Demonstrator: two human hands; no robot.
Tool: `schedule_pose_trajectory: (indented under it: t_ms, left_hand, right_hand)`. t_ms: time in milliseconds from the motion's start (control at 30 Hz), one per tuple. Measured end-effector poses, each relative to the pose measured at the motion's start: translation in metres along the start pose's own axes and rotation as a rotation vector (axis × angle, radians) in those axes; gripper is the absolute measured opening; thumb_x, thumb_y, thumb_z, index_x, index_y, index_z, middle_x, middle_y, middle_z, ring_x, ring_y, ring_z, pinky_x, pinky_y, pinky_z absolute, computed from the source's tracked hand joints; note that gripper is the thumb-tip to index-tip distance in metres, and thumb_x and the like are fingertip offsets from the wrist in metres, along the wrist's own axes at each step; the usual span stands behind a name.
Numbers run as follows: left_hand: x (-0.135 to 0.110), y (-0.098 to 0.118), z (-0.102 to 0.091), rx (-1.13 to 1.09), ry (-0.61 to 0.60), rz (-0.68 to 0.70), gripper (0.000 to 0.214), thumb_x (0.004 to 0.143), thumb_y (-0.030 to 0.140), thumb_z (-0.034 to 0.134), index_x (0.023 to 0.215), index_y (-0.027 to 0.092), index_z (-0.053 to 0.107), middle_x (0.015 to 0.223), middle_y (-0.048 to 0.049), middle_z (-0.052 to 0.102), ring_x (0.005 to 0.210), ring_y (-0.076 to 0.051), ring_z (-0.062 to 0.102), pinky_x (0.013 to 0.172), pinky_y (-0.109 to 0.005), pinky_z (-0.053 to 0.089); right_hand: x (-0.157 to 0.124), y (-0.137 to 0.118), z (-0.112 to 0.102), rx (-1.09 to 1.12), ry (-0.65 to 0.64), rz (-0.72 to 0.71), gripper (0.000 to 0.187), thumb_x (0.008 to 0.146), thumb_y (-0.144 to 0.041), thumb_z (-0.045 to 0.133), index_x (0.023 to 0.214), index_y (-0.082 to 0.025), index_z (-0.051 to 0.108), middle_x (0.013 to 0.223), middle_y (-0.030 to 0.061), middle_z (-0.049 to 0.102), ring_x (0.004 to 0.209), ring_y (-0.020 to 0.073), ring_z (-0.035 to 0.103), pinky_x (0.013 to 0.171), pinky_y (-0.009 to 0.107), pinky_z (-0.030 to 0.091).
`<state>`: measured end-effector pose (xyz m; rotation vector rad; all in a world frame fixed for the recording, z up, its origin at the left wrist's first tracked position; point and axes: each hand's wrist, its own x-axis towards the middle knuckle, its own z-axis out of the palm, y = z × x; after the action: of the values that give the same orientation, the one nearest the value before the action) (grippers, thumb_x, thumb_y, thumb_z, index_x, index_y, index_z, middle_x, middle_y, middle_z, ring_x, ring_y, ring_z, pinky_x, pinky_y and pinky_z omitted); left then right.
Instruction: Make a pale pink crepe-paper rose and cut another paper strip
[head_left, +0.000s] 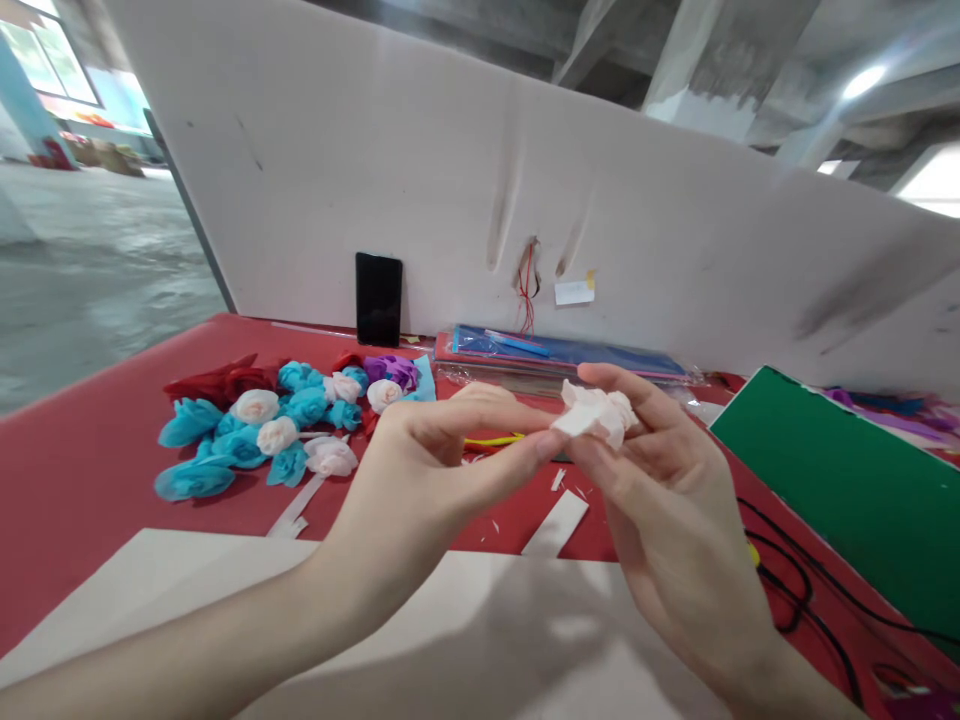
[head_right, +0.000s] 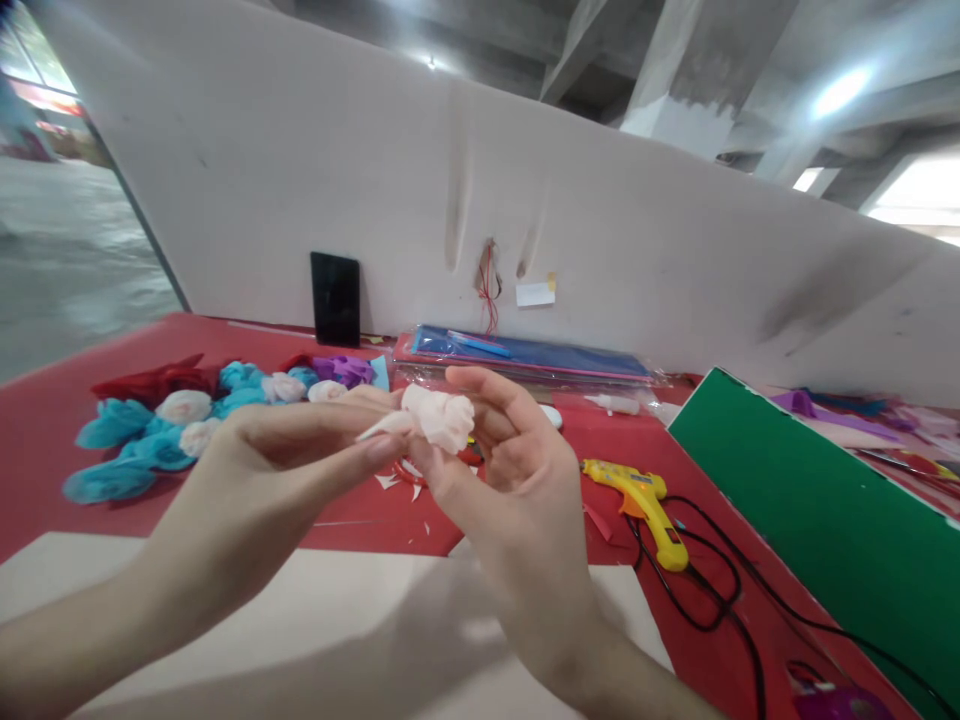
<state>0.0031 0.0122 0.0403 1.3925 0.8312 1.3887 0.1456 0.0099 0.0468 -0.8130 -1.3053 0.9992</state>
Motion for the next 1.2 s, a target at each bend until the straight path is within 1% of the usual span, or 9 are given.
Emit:
schedule_pose_trajectory:
  t_ms: [133,233,333,500,667,767,933,1067,1200]
  left_hand:
    - [0.001,-0.004,0.002,-0.097,-0.017,-0.059,0.012,0.079,0.025,0.071,0.068,0.024,0.076,0.075,0.0041,0.075,0.069,-0.010,0.061,0.064,-0.016,0.048]
    - [0.001,-0.007,0.004,-0.175,-0.035,-0.092,0.013,0.080,0.025,0.070,0.068,0.023,0.075,0.075,0.0037,0.074,0.072,-0.011,0.061,0.067,-0.017,0.047]
    - [-0.001,-0.007,0.005,-0.190,-0.004,-0.088,0.011,0.079,0.023,0.070,0.069,0.023,0.075,0.073,0.0040,0.071,0.074,-0.011,0.060,0.068,-0.017,0.047]
    - [-0.005,-0.005,0.005,-0.072,0.033,-0.014,0.015,0.079,0.024,0.069,0.065,0.024,0.074,0.071,0.0043,0.068,0.071,-0.011,0.056,0.063,-0.017,0.045]
    - [-0.006,-0.003,0.004,-0.005,0.034,0.067,0.015,0.080,0.021,0.068,0.067,0.025,0.075,0.074,0.0036,0.072,0.077,-0.013,0.059,0.069,-0.017,0.047]
    - [-0.005,-0.005,0.005,-0.138,0.002,-0.006,0.011,0.079,0.025,0.070,0.070,0.024,0.075,0.077,0.0029,0.073,0.078,-0.012,0.061,0.070,-0.016,0.048]
    - [-0.005,-0.004,0.007,-0.350,-0.012,-0.193,0.007,0.077,0.025,0.073,0.071,0.022,0.072,0.074,0.0046,0.071,0.074,-0.008,0.062,0.068,-0.012,0.047]
    - [-0.004,-0.001,0.008,-0.445,-0.013,-0.252,0.006,0.075,0.020,0.075,0.071,0.020,0.071,0.071,0.0061,0.070,0.071,-0.006,0.060,0.066,-0.011,0.047]
    - [-0.002,-0.001,0.007,-0.551,-0.059,-0.278,0.008,0.075,0.014,0.074,0.071,0.022,0.074,0.072,0.0067,0.072,0.072,-0.005,0.061,0.066,-0.010,0.046]
  right_hand:
    - [-0.002,0.002,0.004,0.017,0.032,-0.036,0.034,0.069,-0.014,0.070,0.099,-0.026,0.060,0.080,-0.0026,0.074,0.073,0.0162,0.072,0.065,0.026,0.061]
    - [-0.003,0.005,0.006,0.049,0.070,-0.057,0.033,0.069,-0.012,0.070,0.097,-0.026,0.062,0.075,-0.0046,0.070,0.069,0.0124,0.070,0.062,0.021,0.059]
    - [-0.005,0.007,0.007,0.051,0.083,-0.049,0.031,0.069,-0.012,0.071,0.096,-0.026,0.063,0.079,-0.0032,0.071,0.069,0.0112,0.069,0.062,0.019,0.058]
    - [-0.007,0.004,0.007,0.030,0.092,-0.056,0.030,0.070,-0.014,0.071,0.096,-0.027,0.062,0.079,-0.0022,0.073,0.070,0.0140,0.071,0.059,0.021,0.058]
    - [-0.008,0.002,0.011,0.047,0.097,-0.078,0.029,0.070,-0.012,0.070,0.094,-0.025,0.061,0.081,-0.0016,0.074,0.075,0.0158,0.073,0.063,0.022,0.060]
    - [-0.010,0.006,0.012,0.034,0.151,-0.085,0.033,0.067,-0.011,0.072,0.096,-0.026,0.062,0.081,-0.0026,0.072,0.076,0.0145,0.072,0.064,0.020,0.060]
    - [-0.012,0.012,0.010,-0.063,0.198,-0.252,0.044,0.065,0.001,0.067,0.098,-0.027,0.065,0.084,-0.0062,0.067,0.076,0.0072,0.067,0.067,0.012,0.056]
    - [-0.013,0.013,0.007,-0.151,0.199,-0.308,0.044,0.065,0.003,0.065,0.100,-0.025,0.065,0.086,-0.0045,0.067,0.079,0.0077,0.066,0.066,0.010,0.056]
    - [-0.013,0.014,0.006,-0.127,0.184,-0.326,0.045,0.067,0.003,0.064,0.102,-0.026,0.064,0.087,-0.0043,0.066,0.078,0.0076,0.065,0.066,0.011,0.057]
